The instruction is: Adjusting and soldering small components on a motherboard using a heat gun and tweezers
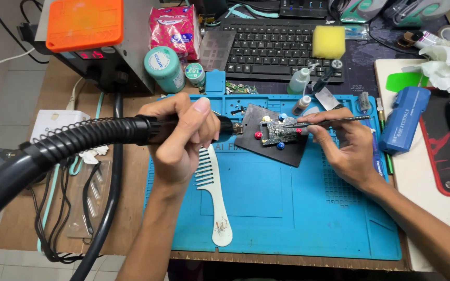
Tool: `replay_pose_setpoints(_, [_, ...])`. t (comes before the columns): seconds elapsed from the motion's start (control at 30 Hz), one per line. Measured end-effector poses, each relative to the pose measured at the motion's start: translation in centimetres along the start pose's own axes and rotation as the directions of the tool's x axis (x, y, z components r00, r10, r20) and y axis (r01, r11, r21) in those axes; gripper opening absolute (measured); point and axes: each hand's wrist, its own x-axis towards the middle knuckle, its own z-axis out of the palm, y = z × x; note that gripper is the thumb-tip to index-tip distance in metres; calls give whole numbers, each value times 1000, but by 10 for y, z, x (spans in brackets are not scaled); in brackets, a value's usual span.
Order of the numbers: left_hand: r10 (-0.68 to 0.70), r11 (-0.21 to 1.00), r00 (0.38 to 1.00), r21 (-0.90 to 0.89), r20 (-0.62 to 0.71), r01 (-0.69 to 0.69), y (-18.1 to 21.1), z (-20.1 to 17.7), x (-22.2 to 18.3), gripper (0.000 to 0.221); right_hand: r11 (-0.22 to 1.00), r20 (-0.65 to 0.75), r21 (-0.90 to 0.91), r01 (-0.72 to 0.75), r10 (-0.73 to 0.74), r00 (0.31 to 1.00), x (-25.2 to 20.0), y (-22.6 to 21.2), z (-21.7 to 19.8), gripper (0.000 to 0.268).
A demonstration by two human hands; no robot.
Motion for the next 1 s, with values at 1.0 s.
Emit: replay_pose_setpoints(1.0, [46,993,988,119,-150,-28,32,-82,-16,47,985,347,-175,-4,65,935,69,-46,112,14])
